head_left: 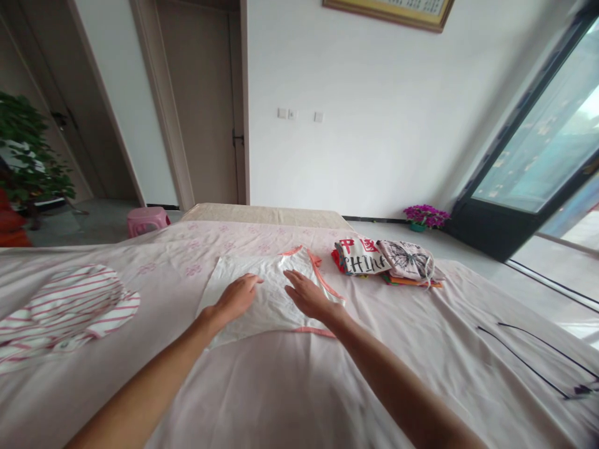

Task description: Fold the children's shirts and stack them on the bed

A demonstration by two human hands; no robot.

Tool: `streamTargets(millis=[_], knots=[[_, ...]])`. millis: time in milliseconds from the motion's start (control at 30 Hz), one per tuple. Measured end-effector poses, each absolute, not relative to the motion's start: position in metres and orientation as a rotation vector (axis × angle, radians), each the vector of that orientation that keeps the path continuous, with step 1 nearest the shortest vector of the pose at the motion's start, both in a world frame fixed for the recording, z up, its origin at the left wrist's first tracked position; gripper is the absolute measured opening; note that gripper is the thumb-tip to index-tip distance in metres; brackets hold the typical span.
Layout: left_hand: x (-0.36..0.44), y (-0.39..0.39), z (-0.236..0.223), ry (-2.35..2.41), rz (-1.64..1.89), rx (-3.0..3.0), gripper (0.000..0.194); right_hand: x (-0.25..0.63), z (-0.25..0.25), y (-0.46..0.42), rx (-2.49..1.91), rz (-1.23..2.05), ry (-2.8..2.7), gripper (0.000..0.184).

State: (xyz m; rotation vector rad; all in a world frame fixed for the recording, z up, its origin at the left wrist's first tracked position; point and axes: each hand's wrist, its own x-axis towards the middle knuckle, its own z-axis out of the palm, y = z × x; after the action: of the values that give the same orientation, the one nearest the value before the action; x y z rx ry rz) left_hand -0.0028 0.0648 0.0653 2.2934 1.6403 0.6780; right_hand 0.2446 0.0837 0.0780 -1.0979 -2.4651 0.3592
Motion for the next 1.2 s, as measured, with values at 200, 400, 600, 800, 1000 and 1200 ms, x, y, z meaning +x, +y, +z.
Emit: streamTargets(millis=[200,400,600,800,1000,1200], knots=[[0.022,0.107,0.018,1.771,0.633,2.337,0.05,0.219,0.02,0.123,-1.307,0.237,-2.554,0.061],[-0.06,0.124,0.001,2.253,0.3,2.23,0.061,0.293,0.016,0.151,-1.72,0.045,-2.524,0.064],[-0.099,0.128,0.014,2.565,0.21,1.938,0.057,0.312,0.012,0.152,-1.81,-0.074,-2.499,0.065],[0.005,0.143,0.028,2.171,0.323,2.363,0.054,0.306,0.011,0.148,-1.783,-0.144,-2.456,0.063],[0.103,0.163,0.017,1.575,0.329,2.673,0.062,0.307,0.014,0.145,-1.794,-0.135,-2.462,0.062],[0.045,0.199,0.012,1.806,0.255,2.512,0.061,0.308,0.014,0.146,-1.803,-0.129,-2.466,0.064]])
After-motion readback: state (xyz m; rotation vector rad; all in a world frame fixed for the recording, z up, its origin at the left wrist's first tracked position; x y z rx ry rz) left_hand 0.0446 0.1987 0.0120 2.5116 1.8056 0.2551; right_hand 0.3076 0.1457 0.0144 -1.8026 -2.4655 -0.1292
